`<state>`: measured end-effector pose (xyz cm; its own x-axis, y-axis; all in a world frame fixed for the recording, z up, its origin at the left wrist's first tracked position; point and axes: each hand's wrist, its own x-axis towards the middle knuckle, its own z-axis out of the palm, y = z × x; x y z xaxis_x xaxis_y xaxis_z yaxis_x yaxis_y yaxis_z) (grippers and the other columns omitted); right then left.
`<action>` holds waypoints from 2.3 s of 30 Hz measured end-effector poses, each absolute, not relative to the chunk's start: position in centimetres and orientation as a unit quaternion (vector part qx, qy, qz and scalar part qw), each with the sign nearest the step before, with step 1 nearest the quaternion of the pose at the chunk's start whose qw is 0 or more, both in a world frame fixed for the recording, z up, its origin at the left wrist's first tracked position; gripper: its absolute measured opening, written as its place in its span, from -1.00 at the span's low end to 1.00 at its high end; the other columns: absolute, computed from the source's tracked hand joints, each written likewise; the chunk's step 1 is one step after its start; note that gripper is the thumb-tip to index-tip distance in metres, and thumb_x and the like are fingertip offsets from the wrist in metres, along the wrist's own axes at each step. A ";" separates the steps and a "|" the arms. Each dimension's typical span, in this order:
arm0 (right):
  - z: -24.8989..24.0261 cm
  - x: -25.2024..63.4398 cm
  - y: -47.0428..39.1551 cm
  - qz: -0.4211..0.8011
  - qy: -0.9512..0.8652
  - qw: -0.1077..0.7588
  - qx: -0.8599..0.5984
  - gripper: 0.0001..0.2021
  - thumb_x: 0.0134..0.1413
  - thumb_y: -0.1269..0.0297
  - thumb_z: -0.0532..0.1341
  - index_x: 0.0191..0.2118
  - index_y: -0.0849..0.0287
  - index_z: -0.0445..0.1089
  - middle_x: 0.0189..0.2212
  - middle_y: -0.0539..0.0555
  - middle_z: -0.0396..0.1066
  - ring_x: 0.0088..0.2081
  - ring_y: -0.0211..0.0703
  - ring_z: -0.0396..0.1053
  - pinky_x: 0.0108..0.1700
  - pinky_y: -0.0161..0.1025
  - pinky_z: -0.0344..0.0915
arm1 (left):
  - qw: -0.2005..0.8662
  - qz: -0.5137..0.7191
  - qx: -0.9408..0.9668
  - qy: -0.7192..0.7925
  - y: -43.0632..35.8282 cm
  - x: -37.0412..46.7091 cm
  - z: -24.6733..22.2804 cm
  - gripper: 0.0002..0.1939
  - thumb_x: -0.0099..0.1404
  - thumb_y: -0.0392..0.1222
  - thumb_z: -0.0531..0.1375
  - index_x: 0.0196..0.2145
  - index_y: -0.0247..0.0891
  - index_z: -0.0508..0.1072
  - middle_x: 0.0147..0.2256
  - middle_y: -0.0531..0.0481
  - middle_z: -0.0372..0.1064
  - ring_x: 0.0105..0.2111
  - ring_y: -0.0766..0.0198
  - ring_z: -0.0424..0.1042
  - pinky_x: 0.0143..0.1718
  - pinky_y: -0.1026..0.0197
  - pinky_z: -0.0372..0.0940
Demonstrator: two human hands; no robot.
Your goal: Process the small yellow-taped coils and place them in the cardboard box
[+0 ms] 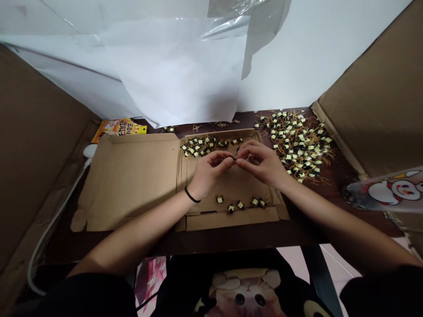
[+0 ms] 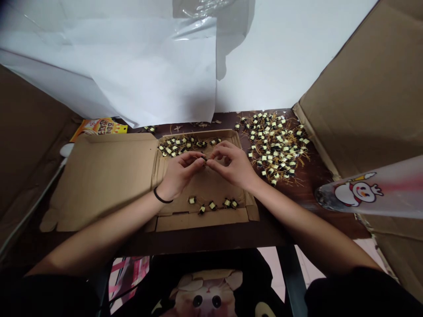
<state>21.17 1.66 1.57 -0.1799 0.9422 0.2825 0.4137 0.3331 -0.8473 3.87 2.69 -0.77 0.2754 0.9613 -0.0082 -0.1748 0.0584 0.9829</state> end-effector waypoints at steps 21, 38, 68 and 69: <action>1.1 20.9 1.7 0.320 -0.640 0.438 -0.545 -0.83 -0.03 0.23 0.25 -0.54 0.18 0.42 -0.54 0.00 0.35 -0.50 -0.29 0.24 -0.44 -0.30 0.13 | 0.593 0.429 0.560 0.387 2.6 4.0 -0.4 -0.74 0.09 -0.09 0.34 -0.31 -0.31 0.49 -0.34 -0.06 0.51 -0.32 0.28 0.47 -0.17 0.16 0.33; 1.8 20.2 1.0 0.547 -0.452 0.444 -0.547 -0.65 -0.32 0.05 0.42 -0.49 0.24 0.44 -0.64 -0.09 0.25 -0.61 -0.43 0.04 -0.58 -0.35 -0.10 | 0.617 0.457 0.513 0.384 2.6 3.9 -0.6 -0.72 0.10 -0.07 0.34 -0.31 -0.31 0.47 -0.39 -0.03 0.51 -0.36 0.31 0.48 -0.27 0.24 0.34; 0.8 20.0 0.6 0.172 -0.716 0.419 -0.531 -0.86 0.06 0.37 0.16 -0.49 0.17 0.36 -0.50 0.03 0.37 -0.43 -0.23 0.30 -0.38 -0.30 0.16 | 0.464 0.428 0.627 0.457 1.8 4.7 -0.3 -0.89 0.14 -0.21 0.26 -0.39 -0.32 0.48 -0.41 -0.03 0.49 -0.42 0.32 0.42 -0.34 0.28 0.28; 0.9 20.1 0.6 0.191 -0.701 0.424 -0.541 -0.86 0.06 0.35 0.18 -0.49 0.18 0.37 -0.51 0.03 0.38 -0.44 -0.24 0.29 -0.39 -0.30 0.15 | 0.470 0.427 0.625 0.453 1.9 4.7 -0.3 -0.88 0.14 -0.20 0.26 -0.38 -0.32 0.48 -0.41 -0.03 0.49 -0.41 0.32 0.42 -0.34 0.27 0.28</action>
